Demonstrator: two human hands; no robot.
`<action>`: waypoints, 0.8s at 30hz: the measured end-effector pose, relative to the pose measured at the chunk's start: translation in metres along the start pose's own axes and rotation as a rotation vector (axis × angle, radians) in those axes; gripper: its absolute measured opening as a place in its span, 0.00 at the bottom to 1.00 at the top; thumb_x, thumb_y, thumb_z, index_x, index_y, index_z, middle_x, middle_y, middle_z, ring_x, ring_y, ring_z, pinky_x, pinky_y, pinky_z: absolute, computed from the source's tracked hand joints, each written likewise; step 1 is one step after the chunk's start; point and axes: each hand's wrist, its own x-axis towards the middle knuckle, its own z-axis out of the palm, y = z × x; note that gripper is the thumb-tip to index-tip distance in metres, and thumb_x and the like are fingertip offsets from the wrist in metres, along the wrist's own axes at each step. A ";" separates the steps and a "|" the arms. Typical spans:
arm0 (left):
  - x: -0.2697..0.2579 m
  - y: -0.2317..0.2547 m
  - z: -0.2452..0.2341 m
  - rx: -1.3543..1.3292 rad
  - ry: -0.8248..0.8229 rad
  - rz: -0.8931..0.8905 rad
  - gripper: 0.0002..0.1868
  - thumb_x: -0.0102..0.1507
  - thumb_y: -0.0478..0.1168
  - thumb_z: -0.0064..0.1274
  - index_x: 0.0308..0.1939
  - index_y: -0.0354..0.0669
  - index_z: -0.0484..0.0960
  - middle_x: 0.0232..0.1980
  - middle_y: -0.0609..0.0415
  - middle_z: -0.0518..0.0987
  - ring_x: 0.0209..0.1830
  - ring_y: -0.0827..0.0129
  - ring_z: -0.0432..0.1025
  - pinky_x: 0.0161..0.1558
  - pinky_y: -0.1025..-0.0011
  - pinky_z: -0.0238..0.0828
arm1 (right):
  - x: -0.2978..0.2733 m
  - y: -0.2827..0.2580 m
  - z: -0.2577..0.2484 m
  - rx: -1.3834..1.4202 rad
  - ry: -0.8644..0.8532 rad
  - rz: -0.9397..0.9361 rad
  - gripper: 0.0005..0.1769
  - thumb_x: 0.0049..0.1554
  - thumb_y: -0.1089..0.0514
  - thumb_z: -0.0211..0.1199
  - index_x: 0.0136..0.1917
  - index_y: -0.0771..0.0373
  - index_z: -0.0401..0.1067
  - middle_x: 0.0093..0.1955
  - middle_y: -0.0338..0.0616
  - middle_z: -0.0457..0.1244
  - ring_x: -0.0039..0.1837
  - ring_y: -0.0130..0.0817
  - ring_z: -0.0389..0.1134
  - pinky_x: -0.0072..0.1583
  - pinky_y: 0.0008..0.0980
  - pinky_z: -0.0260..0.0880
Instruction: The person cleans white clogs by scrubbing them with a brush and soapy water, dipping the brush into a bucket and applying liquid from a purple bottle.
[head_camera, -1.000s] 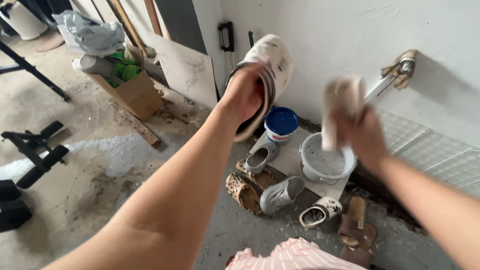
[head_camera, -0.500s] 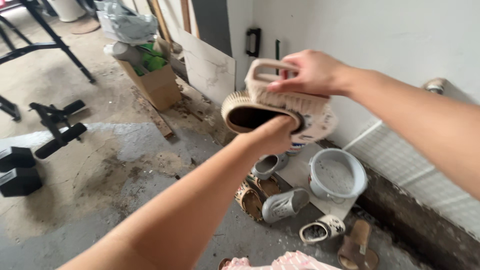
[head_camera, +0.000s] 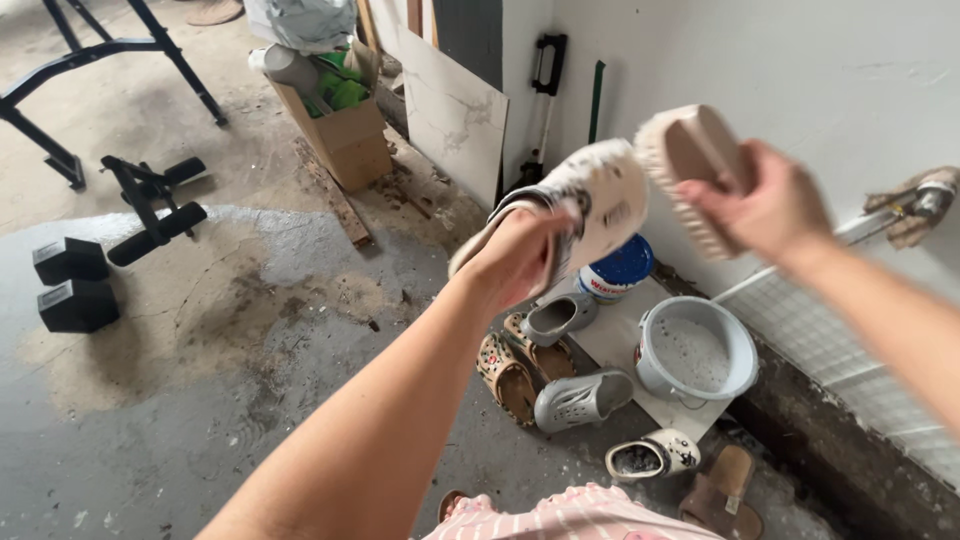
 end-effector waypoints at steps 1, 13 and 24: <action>0.001 0.005 0.004 -0.302 -0.047 -0.039 0.43 0.60 0.54 0.54 0.72 0.32 0.61 0.71 0.36 0.69 0.74 0.55 0.65 0.72 0.61 0.58 | -0.006 -0.013 0.013 -0.041 0.082 -0.082 0.26 0.60 0.37 0.64 0.58 0.59 0.69 0.54 0.46 0.70 0.49 0.40 0.74 0.53 0.41 0.78; -0.001 0.017 0.034 -0.613 -0.014 -0.030 0.68 0.52 0.87 0.25 0.75 0.31 0.58 0.72 0.39 0.66 0.72 0.49 0.62 0.72 0.55 0.56 | -0.014 -0.093 0.070 -0.075 0.342 0.229 0.49 0.44 0.39 0.82 0.61 0.66 0.56 0.61 0.55 0.60 0.64 0.52 0.60 0.59 0.52 0.68; -0.005 0.022 0.058 -0.622 -0.019 0.003 0.64 0.51 0.84 0.39 0.71 0.32 0.64 0.69 0.39 0.71 0.67 0.53 0.70 0.67 0.57 0.69 | -0.020 -0.081 0.055 -0.081 0.410 0.151 0.50 0.46 0.37 0.82 0.63 0.65 0.54 0.61 0.56 0.58 0.63 0.52 0.59 0.61 0.54 0.67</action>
